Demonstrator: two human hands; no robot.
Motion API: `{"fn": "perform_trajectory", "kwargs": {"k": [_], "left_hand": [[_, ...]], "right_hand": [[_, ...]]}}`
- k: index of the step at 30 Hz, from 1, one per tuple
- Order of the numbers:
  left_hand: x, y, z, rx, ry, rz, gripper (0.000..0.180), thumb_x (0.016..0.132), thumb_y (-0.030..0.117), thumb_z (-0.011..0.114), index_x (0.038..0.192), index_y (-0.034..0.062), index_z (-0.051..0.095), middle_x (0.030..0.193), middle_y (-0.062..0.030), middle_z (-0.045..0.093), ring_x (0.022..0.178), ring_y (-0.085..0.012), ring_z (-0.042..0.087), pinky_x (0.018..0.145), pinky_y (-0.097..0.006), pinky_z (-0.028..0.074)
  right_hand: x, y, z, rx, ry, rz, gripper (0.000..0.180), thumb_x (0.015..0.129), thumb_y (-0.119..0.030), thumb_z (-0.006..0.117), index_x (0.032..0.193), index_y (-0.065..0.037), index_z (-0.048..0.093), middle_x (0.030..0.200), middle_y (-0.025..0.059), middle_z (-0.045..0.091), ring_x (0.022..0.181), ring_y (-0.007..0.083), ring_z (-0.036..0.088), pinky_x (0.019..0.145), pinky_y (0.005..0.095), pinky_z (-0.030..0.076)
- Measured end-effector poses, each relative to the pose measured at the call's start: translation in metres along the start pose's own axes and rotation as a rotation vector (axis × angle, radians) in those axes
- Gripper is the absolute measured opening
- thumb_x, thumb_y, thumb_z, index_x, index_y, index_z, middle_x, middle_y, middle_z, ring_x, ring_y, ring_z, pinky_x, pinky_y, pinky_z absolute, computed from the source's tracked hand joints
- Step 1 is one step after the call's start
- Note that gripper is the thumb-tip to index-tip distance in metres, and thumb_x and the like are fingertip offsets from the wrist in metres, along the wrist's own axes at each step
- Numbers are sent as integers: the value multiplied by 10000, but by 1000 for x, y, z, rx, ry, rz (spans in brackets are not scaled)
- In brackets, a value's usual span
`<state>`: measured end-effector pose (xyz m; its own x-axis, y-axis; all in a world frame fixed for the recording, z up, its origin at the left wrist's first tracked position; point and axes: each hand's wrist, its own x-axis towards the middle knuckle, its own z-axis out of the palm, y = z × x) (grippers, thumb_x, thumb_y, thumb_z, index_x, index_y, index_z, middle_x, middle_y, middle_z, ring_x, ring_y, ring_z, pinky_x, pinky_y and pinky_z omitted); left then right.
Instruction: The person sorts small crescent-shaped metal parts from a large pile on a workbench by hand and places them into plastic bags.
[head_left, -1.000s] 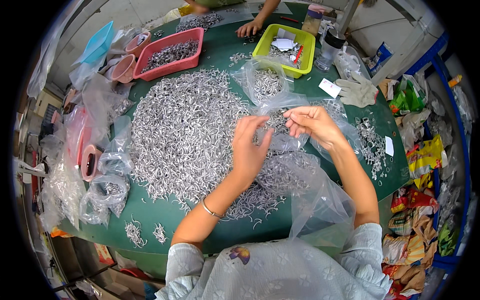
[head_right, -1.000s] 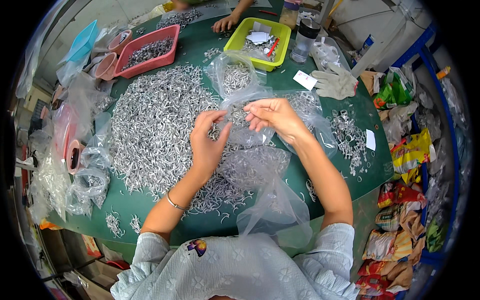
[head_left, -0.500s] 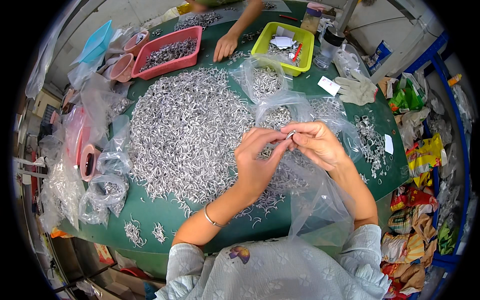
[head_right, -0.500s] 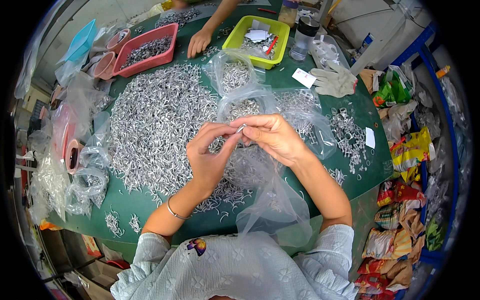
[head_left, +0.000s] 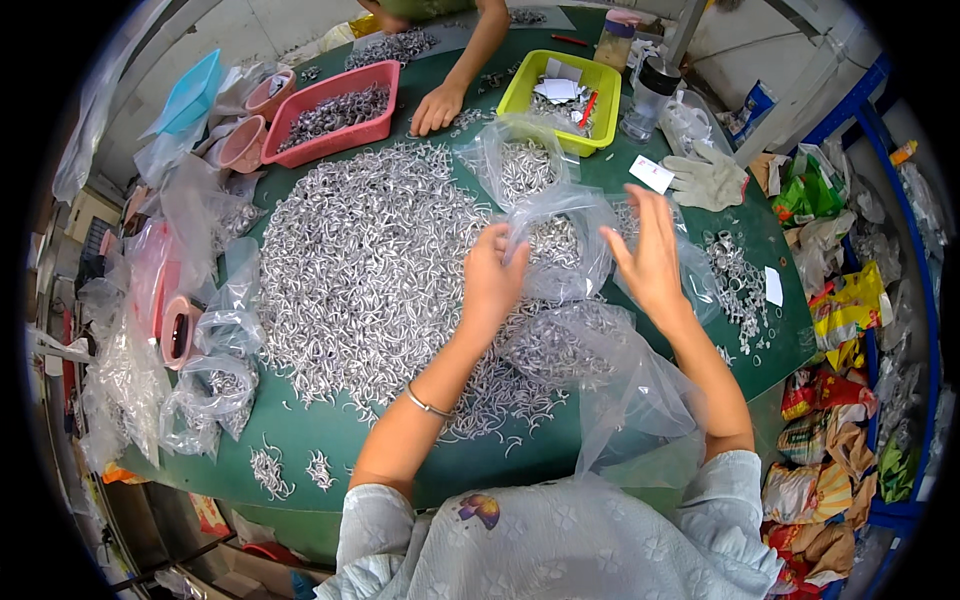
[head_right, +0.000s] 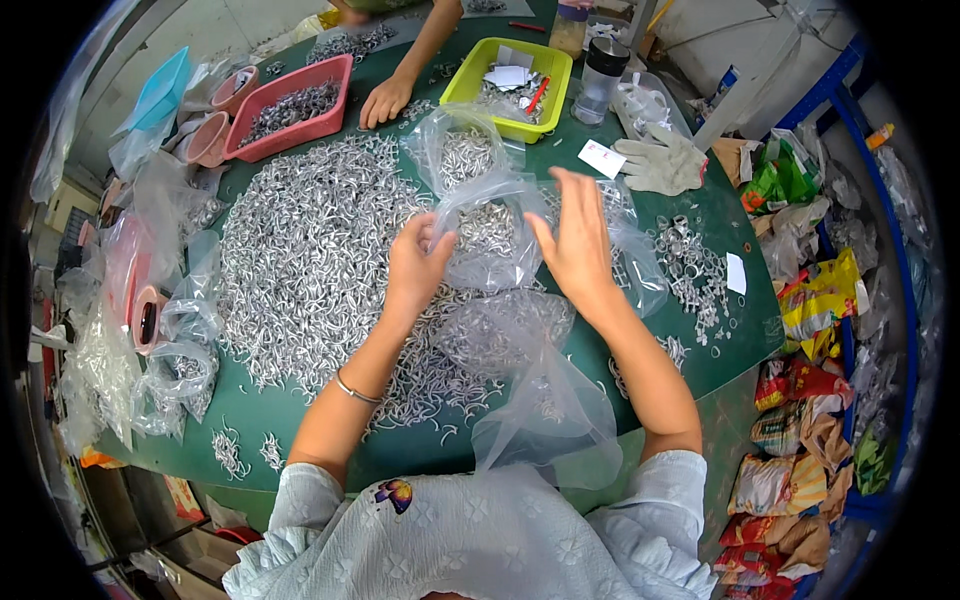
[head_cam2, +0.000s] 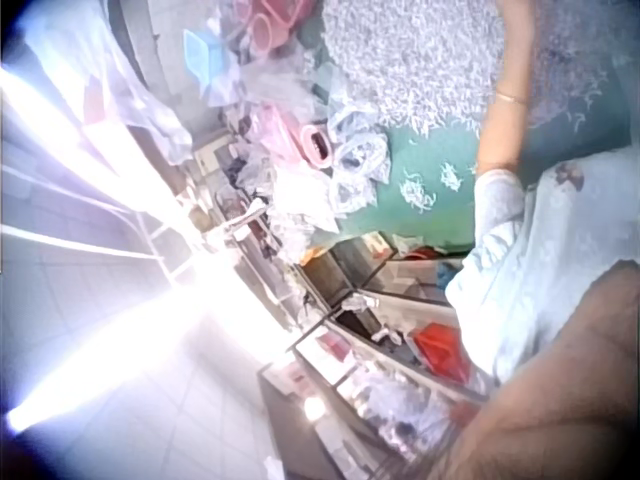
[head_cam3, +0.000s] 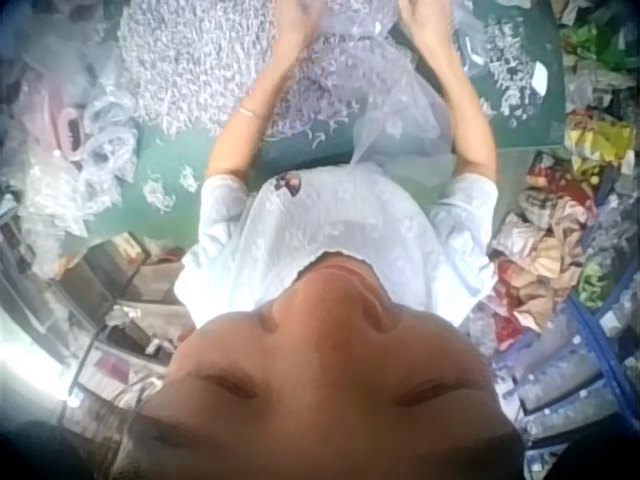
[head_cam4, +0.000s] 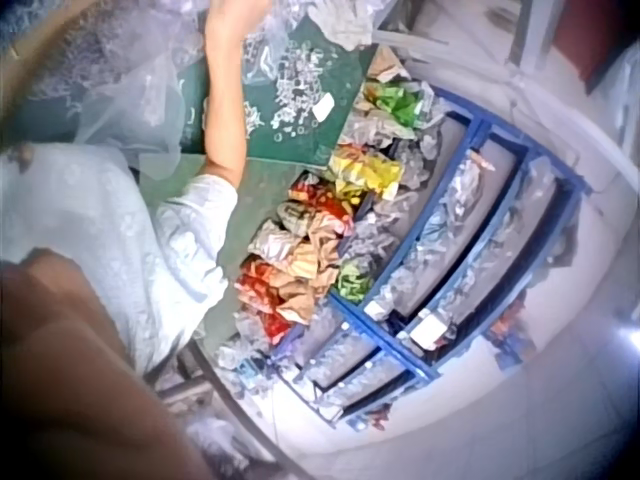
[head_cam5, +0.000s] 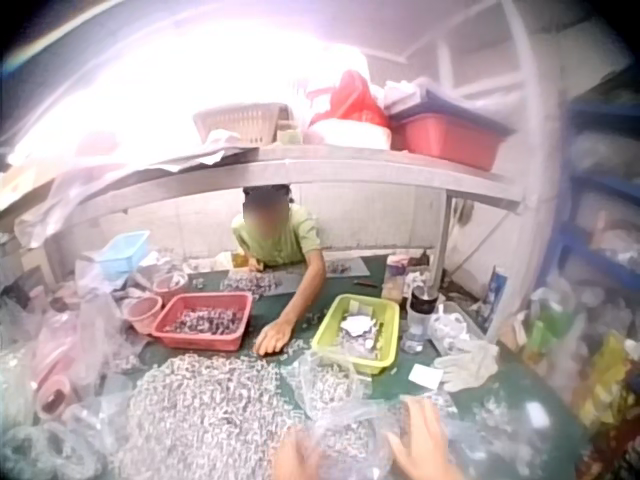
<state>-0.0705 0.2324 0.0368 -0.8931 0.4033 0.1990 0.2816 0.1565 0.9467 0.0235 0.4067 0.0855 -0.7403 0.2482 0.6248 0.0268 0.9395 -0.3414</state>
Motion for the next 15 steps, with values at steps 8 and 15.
{"fn": "perform_trajectory", "kwargs": {"k": [8, 15], "left_hand": [[35, 17, 3, -330, 0, -61, 186, 928, 93, 538, 1022, -50, 611, 716, 24, 551, 604, -31, 475, 537, -185, 380], [43, 109, -28, -701, -82, 70, 144, 933, 105, 544, 964, -23, 602, 691, 22, 558, 575, -41, 491, 526, -193, 384]], "right_hand": [[21, 21, 24, 48, -154, 155, 198, 799, -118, 614, 889, 52, 662, 708, 222, 627, 692, 370, 607, 716, 409, 452], [71, -12, -44, 935, -111, 403, 199, 860, -130, 604, 966, 28, 664, 751, -26, 599, 682, 58, 536, 626, 211, 413]]}}
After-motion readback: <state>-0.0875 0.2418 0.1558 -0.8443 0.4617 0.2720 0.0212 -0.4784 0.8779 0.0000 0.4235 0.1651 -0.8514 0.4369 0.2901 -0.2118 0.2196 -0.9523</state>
